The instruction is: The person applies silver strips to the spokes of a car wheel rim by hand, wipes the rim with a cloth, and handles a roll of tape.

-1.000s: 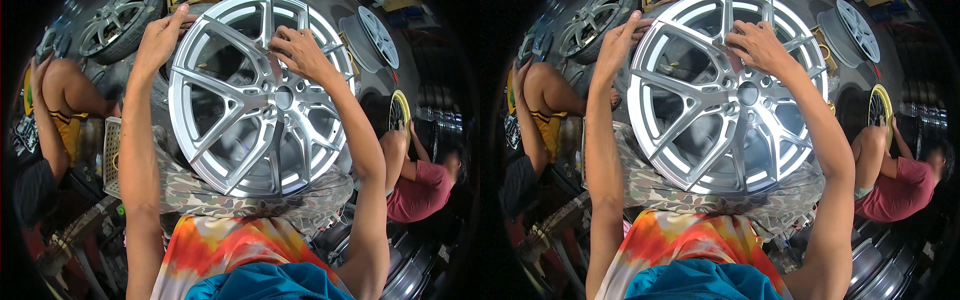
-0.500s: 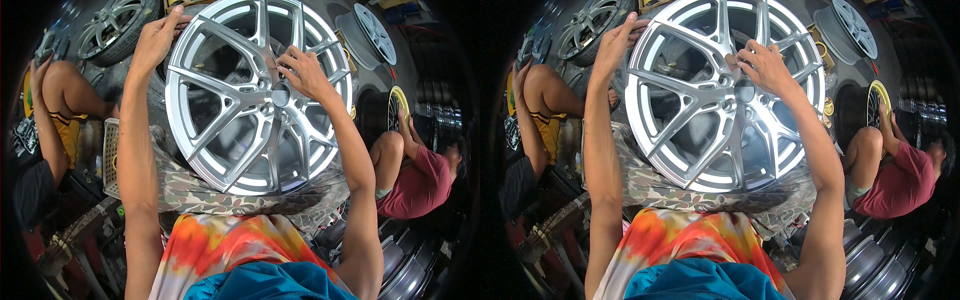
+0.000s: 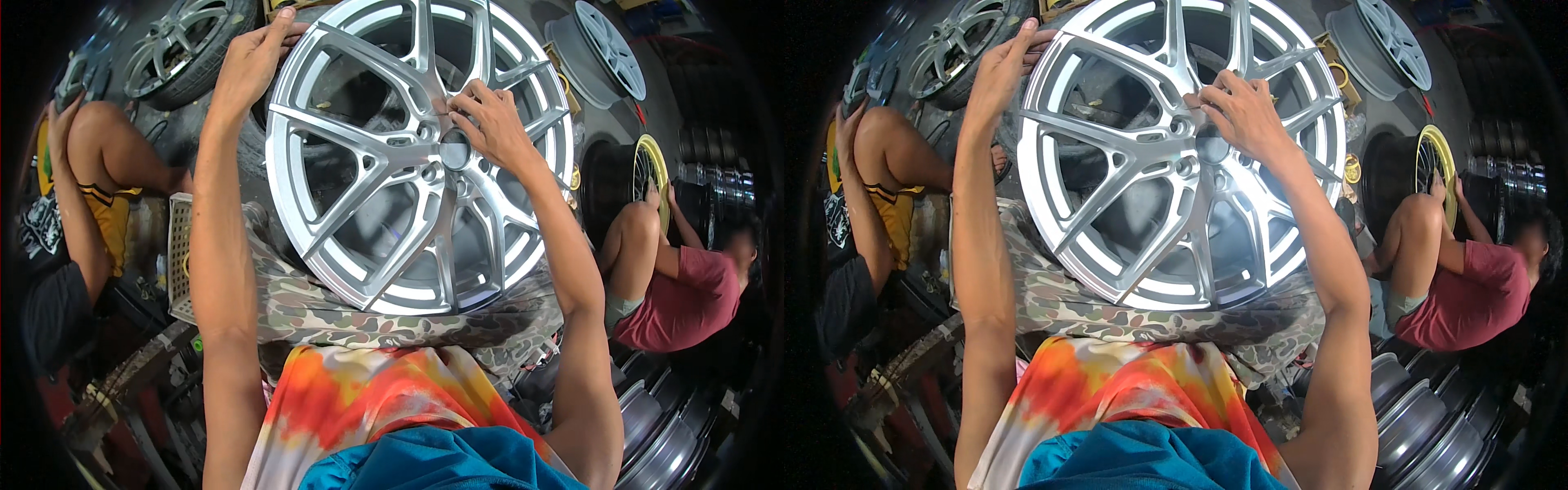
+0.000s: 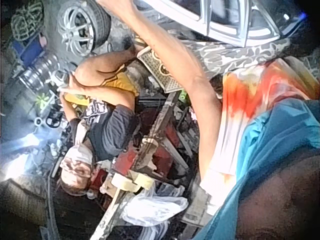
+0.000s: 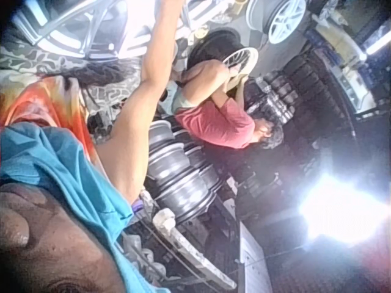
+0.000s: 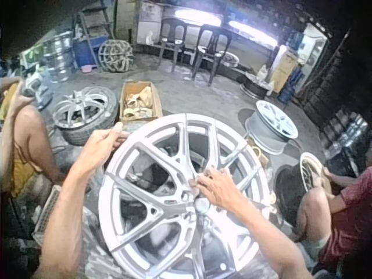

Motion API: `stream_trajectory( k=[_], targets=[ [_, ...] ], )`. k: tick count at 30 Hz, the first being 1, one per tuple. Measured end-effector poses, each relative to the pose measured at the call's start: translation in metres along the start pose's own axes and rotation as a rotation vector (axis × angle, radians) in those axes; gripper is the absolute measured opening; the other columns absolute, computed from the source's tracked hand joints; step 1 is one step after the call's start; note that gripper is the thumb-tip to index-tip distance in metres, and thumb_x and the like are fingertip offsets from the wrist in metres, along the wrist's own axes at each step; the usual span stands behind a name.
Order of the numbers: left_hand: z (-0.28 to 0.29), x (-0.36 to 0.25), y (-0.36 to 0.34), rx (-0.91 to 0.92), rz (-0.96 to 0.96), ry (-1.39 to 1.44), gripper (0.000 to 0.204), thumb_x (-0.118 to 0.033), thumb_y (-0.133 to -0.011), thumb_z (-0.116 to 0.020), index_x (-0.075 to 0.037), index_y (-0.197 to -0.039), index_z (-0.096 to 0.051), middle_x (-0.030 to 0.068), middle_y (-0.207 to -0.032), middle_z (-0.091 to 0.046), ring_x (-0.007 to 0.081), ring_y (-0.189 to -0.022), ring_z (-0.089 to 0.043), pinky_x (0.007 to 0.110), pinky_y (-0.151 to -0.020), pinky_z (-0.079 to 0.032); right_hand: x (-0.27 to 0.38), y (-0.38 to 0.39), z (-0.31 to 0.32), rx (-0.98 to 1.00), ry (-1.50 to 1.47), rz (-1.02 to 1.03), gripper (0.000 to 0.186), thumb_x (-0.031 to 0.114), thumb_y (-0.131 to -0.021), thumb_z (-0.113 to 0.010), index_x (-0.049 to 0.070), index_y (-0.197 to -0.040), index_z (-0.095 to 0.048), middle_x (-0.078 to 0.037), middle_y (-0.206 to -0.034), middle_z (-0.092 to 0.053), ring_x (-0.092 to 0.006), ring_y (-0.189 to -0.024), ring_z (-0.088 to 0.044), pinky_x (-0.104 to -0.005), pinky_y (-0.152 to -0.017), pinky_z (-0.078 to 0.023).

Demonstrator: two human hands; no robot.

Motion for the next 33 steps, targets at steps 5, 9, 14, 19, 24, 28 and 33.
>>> stream_trajectory(
  k=[5, 9, 14, 19, 24, 28, 33],
  targets=[
    [0.000, 0.000, 0.001, -0.012, 0.010, -0.024, 0.067, -0.059, -0.106, -0.053, 0.000, -0.128, -0.075, 0.0148, -0.116, -0.075, 0.0223, -0.108, -0.068, 0.034, -0.102, -0.049, 0.001, 0.011, -0.004, 0.039, 0.029, -0.036, 0.016, 0.022, -0.101, -0.066, 0.011, -0.113, -0.068, -0.008, -0.109, -0.059, -0.0271, -0.098, -0.056, -0.0409, -0.095, -0.038],
    [0.002, 0.001, 0.000, -0.017, 0.013, -0.020, 0.067, -0.059, -0.106, -0.053, 0.000, -0.128, -0.075, 0.0144, -0.114, -0.075, 0.0213, -0.107, -0.068, 0.033, -0.101, -0.049, 0.001, 0.018, -0.006, -0.011, 0.025, -0.031, 0.015, 0.021, -0.101, -0.064, 0.020, -0.114, -0.073, -0.005, -0.106, -0.056, -0.0219, -0.099, -0.058, -0.0410, -0.092, -0.038],
    [0.001, 0.001, 0.000, -0.018, 0.034, 0.008, 0.065, -0.057, -0.107, -0.052, 0.000, -0.127, -0.075, 0.0130, -0.113, -0.076, 0.0194, -0.103, -0.069, 0.031, -0.101, -0.050, 0.007, 0.014, -0.002, -0.108, -0.005, -0.014, 0.013, 0.021, -0.101, -0.065, 0.019, -0.112, -0.072, -0.004, -0.106, -0.056, -0.0208, -0.100, -0.059, -0.0412, -0.093, -0.037],
    [0.000, 0.000, -0.002, 0.002, 0.017, -0.019, 0.064, -0.056, -0.108, -0.051, 0.000, -0.127, -0.075, 0.0122, -0.114, -0.076, 0.0189, -0.105, -0.069, 0.032, -0.101, -0.049, 0.000, 0.029, -0.018, -0.078, 0.006, -0.062, 0.014, 0.020, -0.100, -0.066, 0.018, -0.113, -0.071, -0.004, -0.107, -0.056, -0.0207, -0.101, -0.060, -0.0412, -0.091, -0.037],
    [0.002, 0.004, -0.001, 0.002, 0.039, -0.006, 0.064, -0.056, -0.108, -0.050, -0.001, -0.128, -0.075, 0.0115, -0.115, -0.075, 0.0186, -0.105, -0.068, 0.032, -0.102, -0.049, 0.003, 0.039, -0.029, -0.049, -0.069, -0.145, 0.015, 0.020, -0.099, -0.066, 0.017, -0.113, -0.071, -0.006, -0.108, -0.057, -0.0225, -0.103, -0.062, -0.0409, -0.087, -0.037],
    [0.006, 0.004, -0.001, -0.006, 0.019, 0.002, 0.063, -0.056, -0.108, -0.052, -0.001, -0.127, -0.075, 0.0104, -0.115, -0.076, 0.0179, -0.105, -0.068, 0.032, -0.101, -0.049, -0.008, 0.049, -0.039, -0.048, -0.302, -0.374, 0.017, 0.021, -0.097, -0.066, 0.010, -0.109, -0.069, -0.011, -0.104, -0.059, -0.0268, -0.092, -0.059, -0.0401, -0.083, -0.043],
    [0.011, -0.023, 0.004, -0.124, -0.137, -0.106, 0.060, -0.054, -0.108, -0.054, -0.001, -0.126, -0.076, 0.0079, -0.110, -0.077, 0.0154, -0.102, -0.068, 0.031, -0.098, -0.050, -0.017, 0.060, -0.063, 0.026, -0.501, -0.463, 0.020, 0.022, -0.097, -0.067, 0.004, -0.106, -0.066, -0.006, -0.091, -0.058, -0.0175, -0.083, -0.055, -0.0346, -0.076, -0.046]
  ],
)
Point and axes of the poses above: each hand's wrist, its own y-axis away from the middle knuckle, its own z-axis out of the back of the hand, x = y × z, the point moved 9 cm from there along -y, towards the middle knuckle
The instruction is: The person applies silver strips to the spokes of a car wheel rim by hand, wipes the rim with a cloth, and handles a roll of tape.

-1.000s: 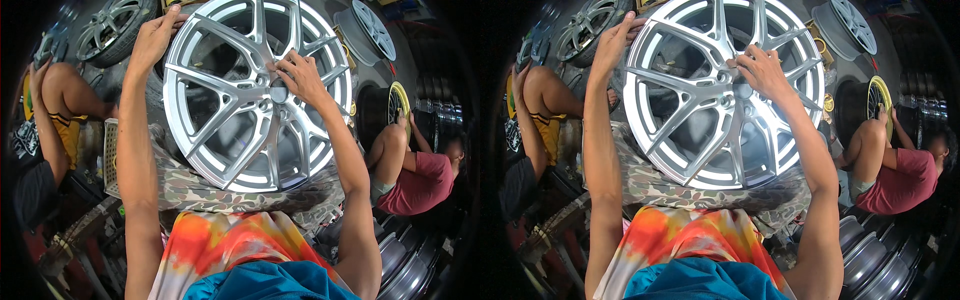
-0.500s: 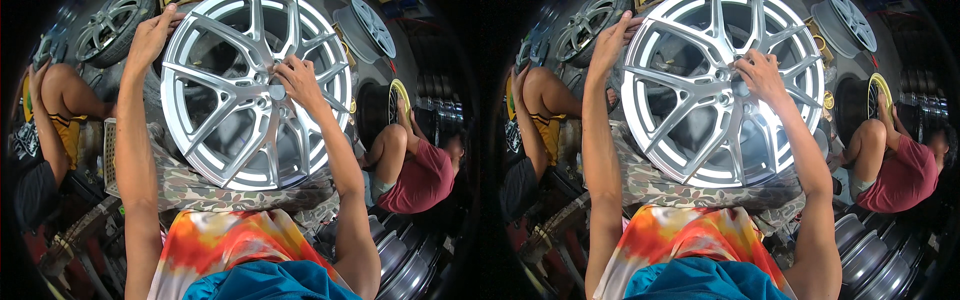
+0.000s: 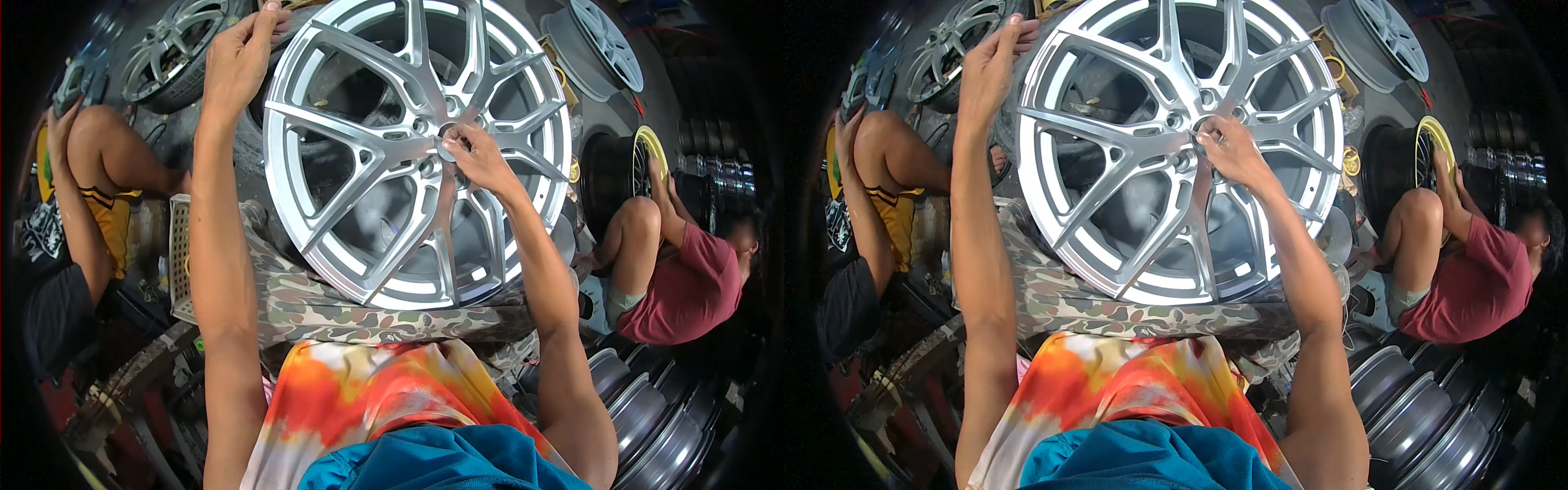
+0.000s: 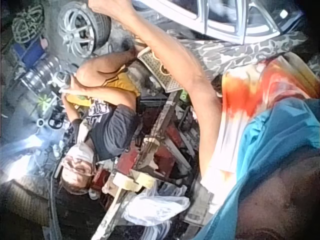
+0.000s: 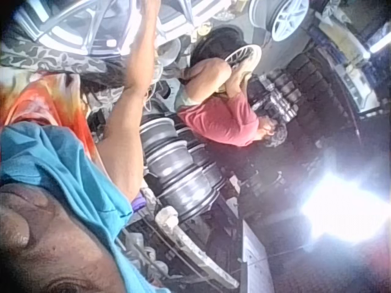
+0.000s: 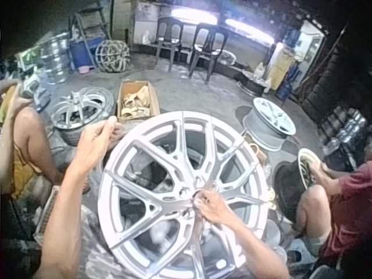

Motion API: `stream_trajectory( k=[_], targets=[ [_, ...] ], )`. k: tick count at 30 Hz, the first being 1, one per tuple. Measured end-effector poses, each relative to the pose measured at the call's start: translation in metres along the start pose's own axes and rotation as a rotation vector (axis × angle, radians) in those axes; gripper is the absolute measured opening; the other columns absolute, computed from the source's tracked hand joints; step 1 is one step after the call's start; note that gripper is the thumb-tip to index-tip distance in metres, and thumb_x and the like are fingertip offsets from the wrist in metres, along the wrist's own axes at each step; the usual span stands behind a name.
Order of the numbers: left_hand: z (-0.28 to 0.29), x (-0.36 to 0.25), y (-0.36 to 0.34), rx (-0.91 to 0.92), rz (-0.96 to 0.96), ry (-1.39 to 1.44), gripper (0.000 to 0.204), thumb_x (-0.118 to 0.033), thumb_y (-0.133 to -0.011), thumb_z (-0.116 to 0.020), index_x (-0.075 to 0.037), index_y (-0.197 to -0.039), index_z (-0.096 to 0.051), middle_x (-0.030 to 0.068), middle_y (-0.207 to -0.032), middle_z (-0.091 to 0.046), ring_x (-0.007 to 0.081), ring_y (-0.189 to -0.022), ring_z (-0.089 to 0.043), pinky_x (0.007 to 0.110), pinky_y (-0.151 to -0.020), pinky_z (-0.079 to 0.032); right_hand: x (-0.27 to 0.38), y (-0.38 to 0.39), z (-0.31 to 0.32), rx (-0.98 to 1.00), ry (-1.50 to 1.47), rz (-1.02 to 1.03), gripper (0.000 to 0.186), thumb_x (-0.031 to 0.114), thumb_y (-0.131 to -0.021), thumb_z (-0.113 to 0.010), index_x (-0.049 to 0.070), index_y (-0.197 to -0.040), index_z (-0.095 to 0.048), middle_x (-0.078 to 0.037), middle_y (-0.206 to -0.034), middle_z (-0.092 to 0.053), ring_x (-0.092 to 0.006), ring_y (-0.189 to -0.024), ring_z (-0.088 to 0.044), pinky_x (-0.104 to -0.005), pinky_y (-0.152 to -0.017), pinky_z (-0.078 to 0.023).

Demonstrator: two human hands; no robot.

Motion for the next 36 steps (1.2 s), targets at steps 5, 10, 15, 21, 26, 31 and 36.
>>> stream_trajectory(
  k=[5, 10, 15, 21, 26, 31, 36],
  targets=[
    [-0.016, -0.065, 0.029, -0.018, -0.117, -0.003, 0.040, -0.040, -0.102, -0.070, -0.004, -0.118, -0.079, 0.0028, -0.099, -0.076, 0.0085, -0.089, -0.065, 0.025, -0.081, -0.051, 0.015, 0.019, 0.010, -0.003, -0.428, -0.264, 0.023, 0.024, -0.102, -0.067, 0.002, -0.108, -0.066, -0.004, -0.098, -0.062, -0.0124, -0.086, -0.060, -0.0312, -0.080, -0.051],
    [-0.130, -0.081, 0.090, 0.632, 0.012, 0.091, 0.031, -0.028, -0.091, -0.085, -0.001, -0.105, -0.079, -0.0024, -0.082, -0.067, 0.0039, -0.074, -0.056, 0.022, -0.064, -0.045, 0.109, 0.044, 0.028, 0.027, -0.721, -0.107, 0.013, 0.013, -0.103, -0.068, 0.003, -0.112, -0.064, 0.000, -0.095, -0.063, -0.0052, -0.080, -0.057, -0.0239, -0.071, -0.050],
    [-0.148, -0.084, 0.101, 0.756, 0.042, 0.135, 0.023, -0.021, -0.095, -0.080, 0.001, -0.091, -0.077, -0.0025, -0.073, -0.065, 0.0032, -0.070, -0.056, 0.022, -0.061, -0.044, 0.104, 0.056, 0.024, -0.015, -0.774, -0.141, 0.015, 0.008, -0.101, -0.070, -0.002, -0.111, -0.065, -0.002, -0.094, -0.064, -0.0054, -0.078, -0.059, -0.0230, -0.070, -0.050],
    [-0.116, -0.077, 0.078, 0.498, 0.039, -0.015, 0.027, -0.024, -0.097, -0.078, 0.000, -0.085, -0.074, 0.0011, -0.064, -0.065, 0.0051, -0.058, -0.059, 0.023, -0.051, -0.045, 0.048, 0.072, 0.015, -0.166, -0.581, -0.236, 0.018, 0.012, -0.099, -0.072, -0.004, -0.108, -0.070, -0.005, -0.090, -0.064, -0.0081, -0.079, -0.060, -0.0261, -0.071, -0.051],
    [-0.167, -0.091, 0.128, 0.958, -0.025, -0.206, 0.032, -0.029, -0.103, -0.068, 0.002, -0.094, -0.074, 0.0116, -0.073, -0.071, 0.0221, -0.064, -0.069, 0.036, -0.062, -0.054, 0.028, 0.071, 0.012, -0.390, -0.290, -0.226, 0.022, 0.011, -0.097, -0.075, -0.001, -0.115, -0.073, -0.001, -0.087, -0.062, -0.0057, -0.077, -0.057, -0.0250, -0.071, -0.053],
    [-0.206, -0.095, 0.184, 1.151, -0.088, -0.309, 0.034, -0.035, -0.098, -0.071, -0.001, -0.096, -0.072, 0.0251, -0.130, -0.065, 0.0420, -0.115, -0.063, 0.053, -0.099, -0.048, 0.032, 0.064, 0.006, -0.425, -0.231, -0.152, 0.025, 0.010, -0.093, -0.077, 0.004, -0.117, -0.076, -0.011, -0.096, -0.068, -0.0165, -0.083, -0.065, -0.0313, -0.078, -0.057],
    [-0.212, -0.082, 0.180, 1.016, -0.078, -0.313, 0.037, -0.037, -0.097, -0.071, 0.000, -0.095, -0.070, 0.0283, -0.138, -0.060, 0.0438, -0.113, -0.065, 0.054, -0.097, -0.049, 0.028, 0.063, 0.005, -0.402, -0.146, -0.207, 0.022, 0.016, -0.093, -0.077, 0.009, -0.114, -0.078, -0.016, -0.094, -0.063, -0.0310, -0.086, -0.066, -0.0438, -0.077, -0.054]
  ],
)
Point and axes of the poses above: each hand's wrist, its own y-axis away from the middle knuckle, its own z-axis out of the back of the hand, x = y × z, the point moved 9 cm from there along -y, towards the middle knuckle
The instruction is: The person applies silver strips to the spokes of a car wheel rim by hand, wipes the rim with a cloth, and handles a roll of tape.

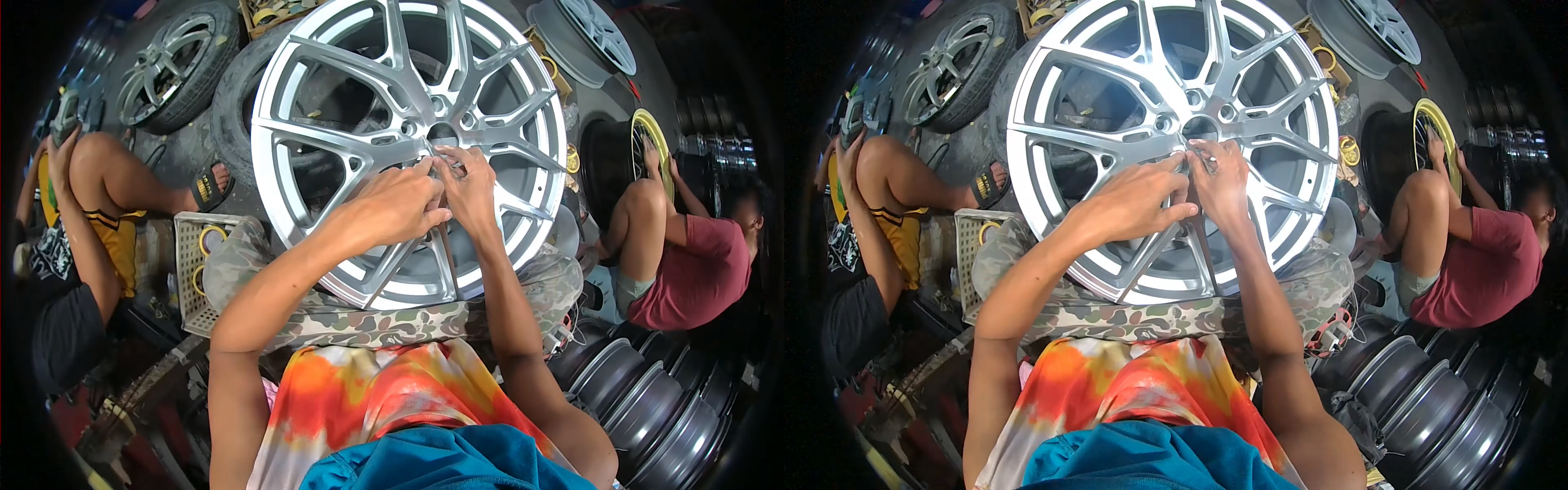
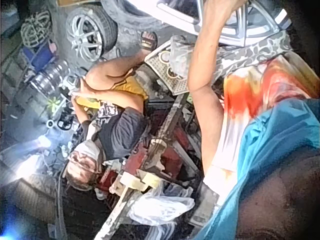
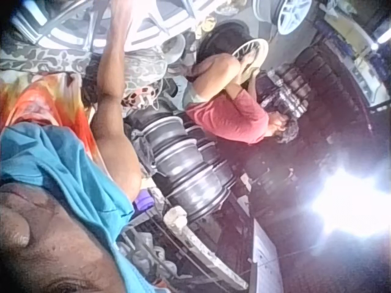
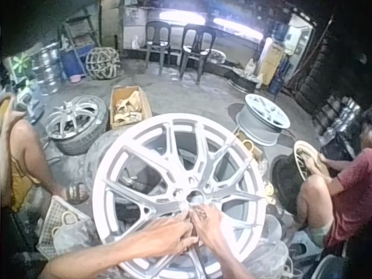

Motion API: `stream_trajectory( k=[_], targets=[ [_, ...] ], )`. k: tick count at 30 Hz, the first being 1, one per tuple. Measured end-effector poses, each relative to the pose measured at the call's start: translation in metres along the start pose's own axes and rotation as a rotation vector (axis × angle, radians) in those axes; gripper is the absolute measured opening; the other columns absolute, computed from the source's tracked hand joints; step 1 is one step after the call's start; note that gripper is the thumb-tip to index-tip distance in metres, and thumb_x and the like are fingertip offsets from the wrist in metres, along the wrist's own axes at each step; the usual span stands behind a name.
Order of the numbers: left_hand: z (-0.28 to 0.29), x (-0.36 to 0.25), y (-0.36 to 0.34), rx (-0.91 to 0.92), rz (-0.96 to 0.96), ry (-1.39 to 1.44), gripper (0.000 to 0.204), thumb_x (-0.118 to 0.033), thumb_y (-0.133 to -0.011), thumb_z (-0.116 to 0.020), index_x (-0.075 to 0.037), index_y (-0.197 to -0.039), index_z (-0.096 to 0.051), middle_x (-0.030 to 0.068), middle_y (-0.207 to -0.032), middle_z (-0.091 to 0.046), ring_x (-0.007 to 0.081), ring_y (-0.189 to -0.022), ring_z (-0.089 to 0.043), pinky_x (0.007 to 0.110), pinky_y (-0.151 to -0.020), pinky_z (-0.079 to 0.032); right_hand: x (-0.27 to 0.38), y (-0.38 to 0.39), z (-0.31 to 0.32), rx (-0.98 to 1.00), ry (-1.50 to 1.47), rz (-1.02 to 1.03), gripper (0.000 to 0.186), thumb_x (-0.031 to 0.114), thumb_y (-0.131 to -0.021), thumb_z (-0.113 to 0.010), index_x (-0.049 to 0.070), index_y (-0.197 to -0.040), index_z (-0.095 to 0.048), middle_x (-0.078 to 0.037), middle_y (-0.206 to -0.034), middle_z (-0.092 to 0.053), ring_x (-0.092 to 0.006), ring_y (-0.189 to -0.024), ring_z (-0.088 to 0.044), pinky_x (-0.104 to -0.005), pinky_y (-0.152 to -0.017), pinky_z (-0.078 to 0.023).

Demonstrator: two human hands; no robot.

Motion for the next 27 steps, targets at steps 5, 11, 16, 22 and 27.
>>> stream_trajectory(
  k=[5, 11, 16, 22, 27],
  targets=[
    [-0.001, 0.004, -0.001, 0.001, 0.025, -0.011, 0.037, -0.036, -0.096, -0.072, 0.001, -0.091, -0.068, 0.0299, -0.138, -0.059, 0.0452, -0.112, -0.065, 0.054, -0.097, -0.050, 0.002, 0.000, -0.005, 0.041, -0.012, -0.055, 0.021, 0.016, -0.094, -0.076, 0.009, -0.114, -0.078, -0.016, -0.095, -0.063, -0.0306, -0.086, -0.066, -0.0437, -0.077, -0.053],
    [0.006, 0.003, 0.001, -0.021, 0.005, -0.069, 0.036, -0.033, -0.095, -0.073, 0.000, -0.084, -0.066, 0.0313, -0.133, -0.061, 0.0466, -0.106, -0.067, 0.052, -0.094, -0.051, 0.008, 0.009, -0.011, 0.037, -0.145, -0.109, 0.021, 0.018, -0.097, -0.074, 0.009, -0.116, -0.077, -0.014, -0.095, -0.062, -0.0262, -0.086, -0.064, -0.0409, -0.077, -0.053],
    [0.019, -0.002, 0.010, -0.236, -0.098, -0.086, 0.034, -0.029, -0.093, -0.075, 0.001, -0.082, -0.066, 0.0276, -0.120, -0.064, 0.0466, -0.096, -0.068, 0.053, -0.087, -0.053, 0.013, 0.017, -0.014, 0.037, -0.163, -0.155, 0.023, 0.019, -0.098, -0.074, 0.009, -0.118, -0.075, -0.012, -0.098, -0.060, -0.0237, -0.087, -0.064, -0.0385, -0.077, -0.053],
    [0.015, -0.001, 0.010, -0.177, -0.079, -0.112, 0.031, -0.027, -0.091, -0.077, 0.002, -0.083, -0.067, 0.0279, -0.121, -0.064, 0.0454, -0.095, -0.069, 0.051, -0.086, -0.053, 0.018, 0.020, -0.014, 0.023, -0.213, -0.115, 0.023, 0.014, -0.097, -0.074, 0.007, -0.119, -0.075, -0.013, -0.101, -0.060, -0.0242, -0.092, -0.064, -0.0382, -0.080, -0.054],
    [0.017, -0.003, 0.014, -0.133, -0.066, -0.137, 0.031, -0.027, -0.091, -0.077, 0.002, -0.086, -0.069, 0.0286, -0.122, -0.064, 0.0456, -0.094, -0.069, 0.051, -0.084, -0.055, 0.041, 0.021, -0.012, 0.044, -0.113, -0.040, 0.024, 0.010, -0.096, -0.073, 0.006, -0.119, -0.075, -0.016, -0.103, -0.059, -0.0289, -0.094, -0.065, -0.0407, -0.082, -0.054]
  ],
)
Point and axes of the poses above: each hand's wrist, its own y-axis away from the middle knuckle, its own z-axis out of the back of the hand, x = y × z, the point moved 9 cm from there along -y, towards the middle knuckle
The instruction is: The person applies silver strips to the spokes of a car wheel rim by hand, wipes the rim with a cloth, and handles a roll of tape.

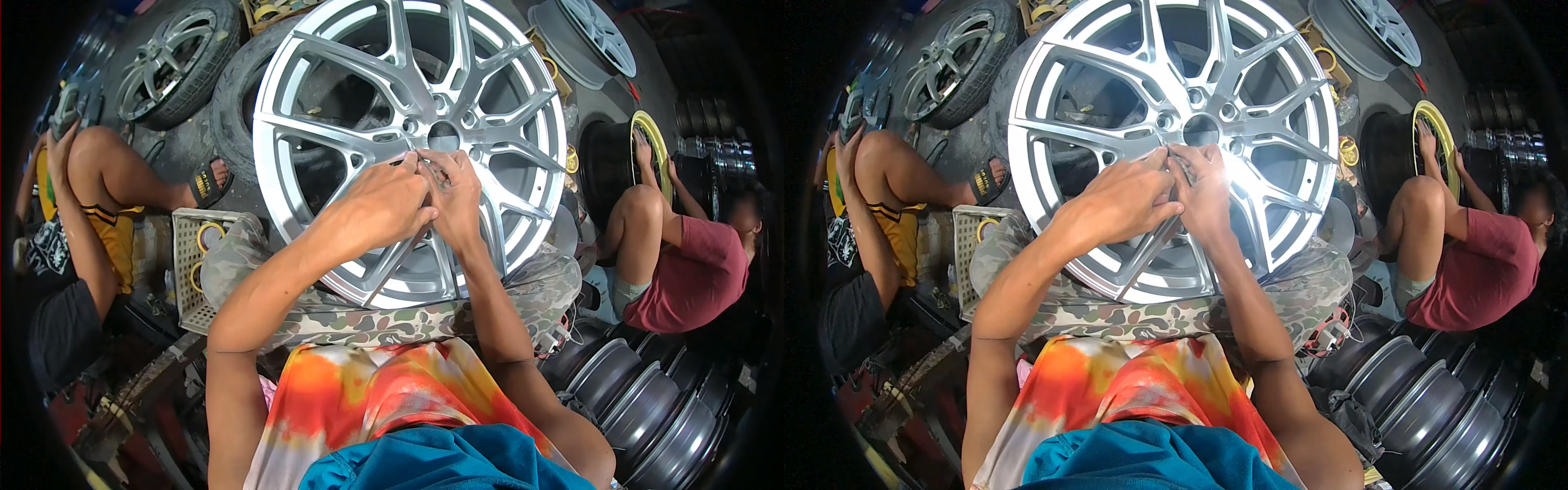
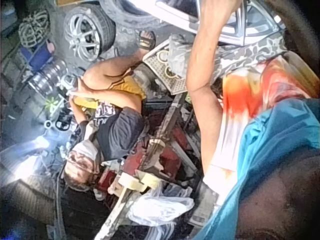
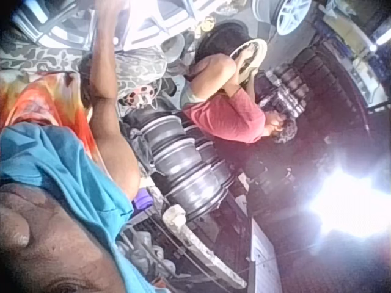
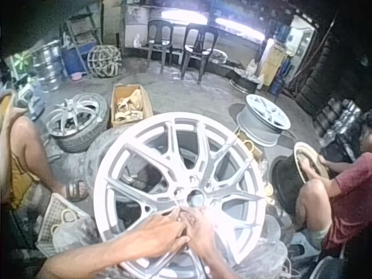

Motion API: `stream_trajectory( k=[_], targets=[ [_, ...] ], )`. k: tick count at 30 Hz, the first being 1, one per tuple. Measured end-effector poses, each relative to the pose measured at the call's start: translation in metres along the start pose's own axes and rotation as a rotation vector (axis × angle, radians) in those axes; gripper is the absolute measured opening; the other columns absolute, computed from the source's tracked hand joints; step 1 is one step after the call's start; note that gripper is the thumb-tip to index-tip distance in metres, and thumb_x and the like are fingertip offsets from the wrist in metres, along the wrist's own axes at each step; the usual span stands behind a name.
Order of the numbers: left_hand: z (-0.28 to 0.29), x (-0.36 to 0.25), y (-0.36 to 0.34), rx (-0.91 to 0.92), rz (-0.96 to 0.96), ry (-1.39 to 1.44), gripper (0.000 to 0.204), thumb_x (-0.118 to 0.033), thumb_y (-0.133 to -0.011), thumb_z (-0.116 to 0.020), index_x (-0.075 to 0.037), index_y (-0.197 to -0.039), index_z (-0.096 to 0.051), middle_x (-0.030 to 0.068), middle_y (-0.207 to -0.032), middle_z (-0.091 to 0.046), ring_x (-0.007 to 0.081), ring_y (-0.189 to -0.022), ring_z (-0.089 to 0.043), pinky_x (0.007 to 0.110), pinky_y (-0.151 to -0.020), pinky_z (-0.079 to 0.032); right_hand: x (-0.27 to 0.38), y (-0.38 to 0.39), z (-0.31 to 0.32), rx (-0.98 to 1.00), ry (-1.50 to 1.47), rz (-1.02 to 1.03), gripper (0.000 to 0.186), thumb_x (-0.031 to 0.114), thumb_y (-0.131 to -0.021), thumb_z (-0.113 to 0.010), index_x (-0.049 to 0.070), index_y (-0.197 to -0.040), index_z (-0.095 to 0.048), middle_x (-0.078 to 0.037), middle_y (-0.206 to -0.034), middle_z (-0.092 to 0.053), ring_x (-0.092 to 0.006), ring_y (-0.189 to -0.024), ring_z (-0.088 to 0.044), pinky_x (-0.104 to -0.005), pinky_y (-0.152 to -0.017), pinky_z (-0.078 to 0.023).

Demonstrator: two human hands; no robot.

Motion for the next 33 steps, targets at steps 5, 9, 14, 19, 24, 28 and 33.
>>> stream_trajectory(
  k=[5, 9, 14, 19, 24, 28, 33],
  targets=[
    [0.000, -0.001, 0.003, -0.057, -0.018, -0.025, 0.029, -0.025, -0.091, -0.076, 0.004, -0.093, -0.071, 0.0290, -0.121, -0.064, 0.0467, -0.091, -0.069, 0.053, -0.084, -0.055, 0.008, -0.001, 0.003, -0.037, 0.087, 0.052, 0.024, 0.007, -0.094, -0.074, 0.007, -0.118, -0.075, -0.018, -0.103, -0.060, -0.0334, -0.093, -0.064, -0.0432, -0.082, -0.053],
    [-0.001, -0.002, 0.004, -0.036, -0.016, -0.021, 0.030, -0.025, -0.091, -0.075, 0.004, -0.098, -0.071, 0.0323, -0.124, -0.064, 0.0476, -0.090, -0.070, 0.053, -0.085, -0.056, 0.007, 0.000, 0.002, -0.068, 0.073, 0.083, 0.026, 0.003, -0.092, -0.074, 0.008, -0.118, -0.076, -0.017, -0.101, -0.061, -0.0348, -0.091, -0.065, -0.0449, -0.080, -0.052],
    [0.000, -0.001, 0.008, 0.024, 0.020, -0.061, 0.031, -0.026, -0.091, -0.075, 0.003, -0.102, -0.072, 0.0364, -0.131, -0.061, 0.0483, -0.093, -0.070, 0.053, -0.086, -0.057, 0.012, 0.001, -0.005, -0.052, 0.008, 0.096, 0.029, 0.000, -0.091, -0.074, 0.009, -0.118, -0.076, -0.016, -0.101, -0.062, -0.0338, -0.090, -0.066, -0.0436, -0.079, -0.053],
    [0.002, -0.004, 0.010, 0.030, 0.008, -0.065, 0.031, -0.025, -0.090, -0.075, 0.003, -0.104, -0.072, 0.0389, -0.135, -0.058, 0.0491, -0.096, -0.070, 0.052, -0.090, -0.057, 0.018, 0.003, -0.004, -0.045, 0.017, 0.122, 0.030, -0.001, -0.090, -0.074, 0.009, -0.118, -0.076, -0.016, -0.100, -0.061, -0.0325, -0.088, -0.066, -0.0426, -0.079, -0.054],
    [0.002, -0.002, 0.010, 0.029, 0.017, -0.091, 0.032, -0.024, -0.090, -0.075, 0.005, -0.104, -0.072, 0.0404, -0.141, -0.053, 0.0494, -0.100, -0.070, 0.053, -0.093, -0.057, 0.011, 0.002, -0.006, -0.050, 0.018, 0.096, 0.030, 0.001, -0.091, -0.074, 0.008, -0.119, -0.076, -0.015, -0.099, -0.060, -0.0309, -0.089, -0.065, -0.0417, -0.080, -0.053],
    [0.004, 0.001, 0.017, 0.060, 0.059, -0.125, 0.032, -0.022, -0.090, -0.074, 0.006, -0.107, -0.072, 0.0406, -0.143, -0.052, 0.0496, -0.103, -0.070, 0.053, -0.095, -0.056, 0.023, 0.004, -0.014, -0.023, 0.012, 0.117, 0.030, 0.002, -0.091, -0.074, 0.008, -0.120, -0.075, -0.015, -0.100, -0.060, -0.0311, -0.090, -0.065, -0.0414, -0.080, -0.052],
    [0.012, 0.000, 0.026, 0.074, 0.099, -0.106, 0.030, -0.023, -0.090, -0.074, 0.002, -0.107, -0.074, 0.0372, -0.135, -0.058, 0.0489, -0.103, -0.070, 0.053, -0.094, -0.057, 0.036, 0.007, -0.018, -0.002, -0.027, 0.102, 0.032, 0.002, -0.091, -0.074, 0.008, -0.122, -0.075, -0.014, -0.101, -0.060, -0.0296, -0.090, -0.065, -0.0413, -0.080, -0.053]
  ],
)
Point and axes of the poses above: each hand's wrist, its own y-axis away from the middle knuckle, its own z-axis out of the back of the hand, x = y × z, the point moved 9 cm from there along -y, towards the middle knuckle
